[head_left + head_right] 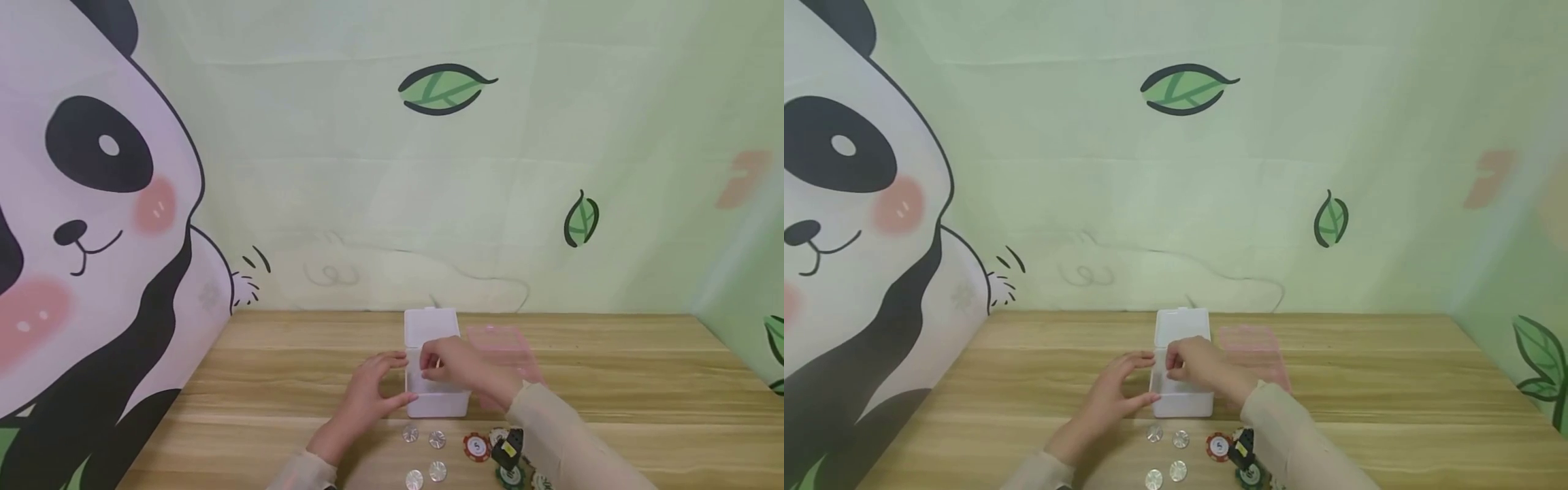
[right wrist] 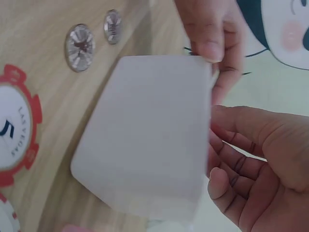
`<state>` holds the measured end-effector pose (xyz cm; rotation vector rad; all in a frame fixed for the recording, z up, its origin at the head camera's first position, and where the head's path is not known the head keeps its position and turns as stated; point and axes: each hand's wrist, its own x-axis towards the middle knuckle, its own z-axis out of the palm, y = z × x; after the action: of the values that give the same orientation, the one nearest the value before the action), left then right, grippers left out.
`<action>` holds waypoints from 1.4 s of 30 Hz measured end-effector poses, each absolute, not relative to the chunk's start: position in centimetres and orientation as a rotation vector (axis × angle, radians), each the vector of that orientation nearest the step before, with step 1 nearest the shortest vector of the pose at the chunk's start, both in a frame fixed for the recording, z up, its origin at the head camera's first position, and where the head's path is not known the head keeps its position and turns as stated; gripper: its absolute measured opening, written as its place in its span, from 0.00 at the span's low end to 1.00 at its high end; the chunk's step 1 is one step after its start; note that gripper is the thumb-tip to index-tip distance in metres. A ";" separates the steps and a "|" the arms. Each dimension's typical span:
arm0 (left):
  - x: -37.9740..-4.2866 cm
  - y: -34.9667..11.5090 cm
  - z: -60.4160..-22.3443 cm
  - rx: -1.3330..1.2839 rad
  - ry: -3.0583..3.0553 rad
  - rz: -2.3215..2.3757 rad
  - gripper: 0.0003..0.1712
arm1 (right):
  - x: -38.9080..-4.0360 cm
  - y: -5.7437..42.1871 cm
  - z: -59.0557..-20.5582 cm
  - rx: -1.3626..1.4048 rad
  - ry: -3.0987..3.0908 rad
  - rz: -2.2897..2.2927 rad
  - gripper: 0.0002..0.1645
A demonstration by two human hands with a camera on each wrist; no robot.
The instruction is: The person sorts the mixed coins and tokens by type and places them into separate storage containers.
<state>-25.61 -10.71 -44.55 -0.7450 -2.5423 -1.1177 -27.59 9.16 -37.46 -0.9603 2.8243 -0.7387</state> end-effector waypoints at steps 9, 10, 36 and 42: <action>-25.6 -10.8 -44.5 -0.759 -2.534 -1.118 0.31 | -25.2 10.8 -36.2 -0.926 2.847 -0.842 0.03; -25.6 -10.8 -44.5 -0.758 -2.535 -1.114 0.31 | -24.8 10.9 -36.1 -0.929 2.846 -0.846 0.03; -25.7 -10.8 -44.8 -0.759 -2.513 -1.093 0.32 | -18.6 11.2 -39.8 -1.104 2.803 -0.683 0.09; -25.6 -10.8 -44.7 -0.769 -2.491 -1.082 0.31 | -18.3 11.0 -40.8 -1.048 2.832 -0.592 0.13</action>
<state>-25.59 -10.75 -44.68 -0.7686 -2.4908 -1.0816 -18.32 11.04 -40.79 -1.0476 2.8319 -0.5924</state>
